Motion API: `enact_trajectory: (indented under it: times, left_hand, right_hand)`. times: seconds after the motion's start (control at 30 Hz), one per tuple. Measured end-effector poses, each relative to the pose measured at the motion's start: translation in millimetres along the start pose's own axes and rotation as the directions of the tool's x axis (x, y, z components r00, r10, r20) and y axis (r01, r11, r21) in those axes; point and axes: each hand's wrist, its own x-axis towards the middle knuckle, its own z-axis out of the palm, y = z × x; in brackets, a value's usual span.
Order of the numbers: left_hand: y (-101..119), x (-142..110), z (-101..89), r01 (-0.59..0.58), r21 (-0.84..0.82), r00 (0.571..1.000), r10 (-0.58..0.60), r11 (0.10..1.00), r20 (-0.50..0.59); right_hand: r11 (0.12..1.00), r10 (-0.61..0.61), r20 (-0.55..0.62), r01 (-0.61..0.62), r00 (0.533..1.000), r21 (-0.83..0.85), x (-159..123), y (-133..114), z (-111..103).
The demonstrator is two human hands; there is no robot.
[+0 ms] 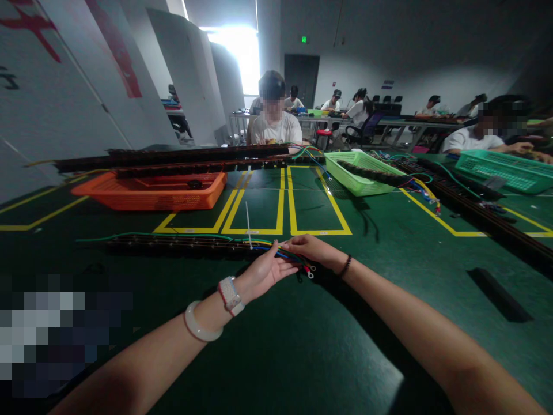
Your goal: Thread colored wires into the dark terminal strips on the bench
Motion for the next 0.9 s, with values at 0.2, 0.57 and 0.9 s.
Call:
enact_trajectory:
  times: [0.2, 0.57, 0.9]
  left_hand:
    - [-4, 3, -6.5, -0.058, -0.046, 0.997, 0.060, 0.997, 0.049]
    - [-4, 3, -8.2, -0.050, -0.055, 0.998, 0.051, 0.997, 0.023]
    - [-4, 5, -5.8, -0.044, -0.074, 0.999, 0.044, 0.996, 0.008]
  right_hand:
    - [0.901, -0.101, 0.101, 0.134, 0.990, -0.413, -12, -20, -8]
    - [0.641, -0.086, 0.183, 0.195, 0.979, -0.743, -28, -46, -10]
    - [0.664, -0.087, 0.218, 0.220, 0.972, -0.715, -28, -45, -16]
